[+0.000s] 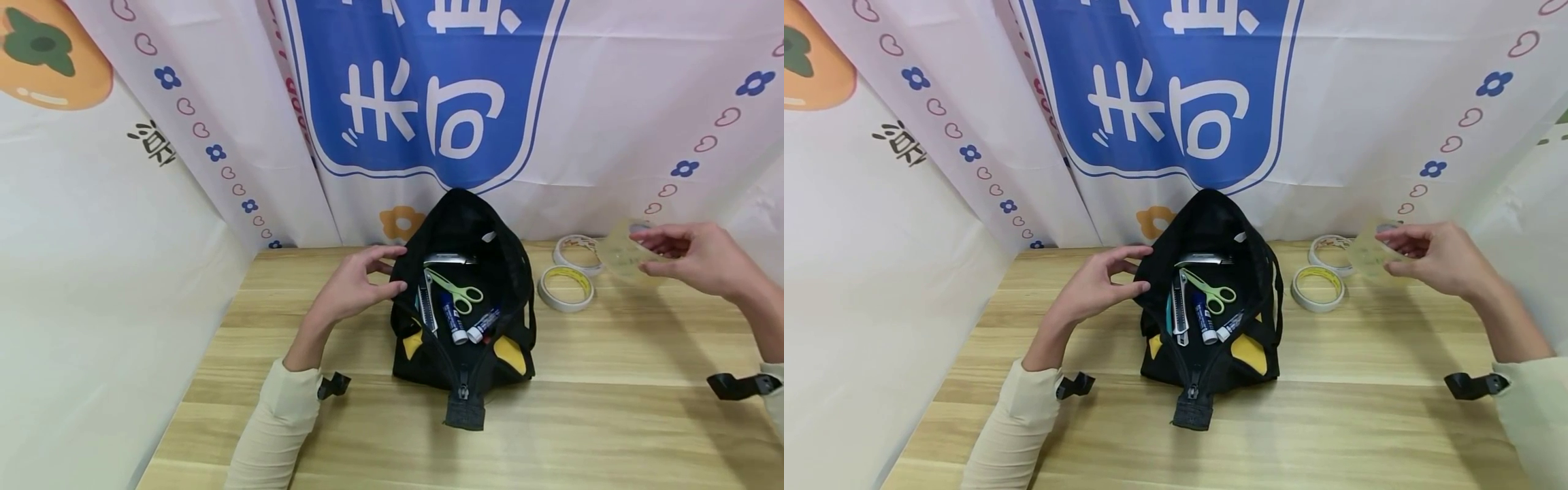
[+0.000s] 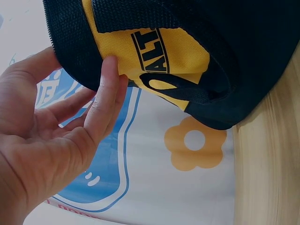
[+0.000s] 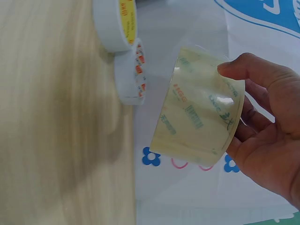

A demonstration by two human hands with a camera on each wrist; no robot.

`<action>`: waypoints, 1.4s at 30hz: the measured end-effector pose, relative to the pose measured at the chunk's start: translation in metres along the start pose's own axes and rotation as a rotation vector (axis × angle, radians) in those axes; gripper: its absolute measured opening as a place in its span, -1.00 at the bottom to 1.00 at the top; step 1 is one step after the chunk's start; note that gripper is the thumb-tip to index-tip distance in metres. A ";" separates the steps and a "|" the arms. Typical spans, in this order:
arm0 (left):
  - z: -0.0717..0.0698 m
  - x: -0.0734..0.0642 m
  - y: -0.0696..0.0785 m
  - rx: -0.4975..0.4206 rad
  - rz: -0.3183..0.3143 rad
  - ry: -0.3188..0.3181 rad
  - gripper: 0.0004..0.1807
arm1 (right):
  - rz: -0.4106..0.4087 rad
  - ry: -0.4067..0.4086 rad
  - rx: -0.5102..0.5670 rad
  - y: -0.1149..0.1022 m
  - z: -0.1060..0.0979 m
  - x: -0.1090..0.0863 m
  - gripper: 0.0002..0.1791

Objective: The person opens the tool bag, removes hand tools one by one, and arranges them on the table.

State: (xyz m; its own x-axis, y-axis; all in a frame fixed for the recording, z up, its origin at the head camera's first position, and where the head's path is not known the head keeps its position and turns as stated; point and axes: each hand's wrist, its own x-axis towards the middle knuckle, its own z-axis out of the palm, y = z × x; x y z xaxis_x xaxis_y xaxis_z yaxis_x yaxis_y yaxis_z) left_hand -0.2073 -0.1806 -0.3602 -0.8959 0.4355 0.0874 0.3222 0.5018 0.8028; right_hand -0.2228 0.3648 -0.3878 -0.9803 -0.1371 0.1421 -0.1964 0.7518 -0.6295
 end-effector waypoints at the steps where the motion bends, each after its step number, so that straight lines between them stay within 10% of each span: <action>1: 0.000 0.000 0.000 0.000 -0.001 -0.001 -0.36 | 0.001 -0.002 0.000 0.002 0.001 -0.001 -0.48; 42: 0.000 0.002 0.000 0.002 0.018 0.003 -0.36 | -0.022 -0.084 -0.094 0.036 0.025 -0.007 -0.51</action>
State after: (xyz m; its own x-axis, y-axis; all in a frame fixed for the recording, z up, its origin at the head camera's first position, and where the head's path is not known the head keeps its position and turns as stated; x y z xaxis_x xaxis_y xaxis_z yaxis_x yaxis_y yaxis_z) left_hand -0.2092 -0.1799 -0.3604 -0.8908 0.4425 0.1032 0.3388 0.4955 0.7998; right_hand -0.2232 0.3766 -0.4308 -0.9749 -0.2045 0.0882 -0.2187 0.8044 -0.5524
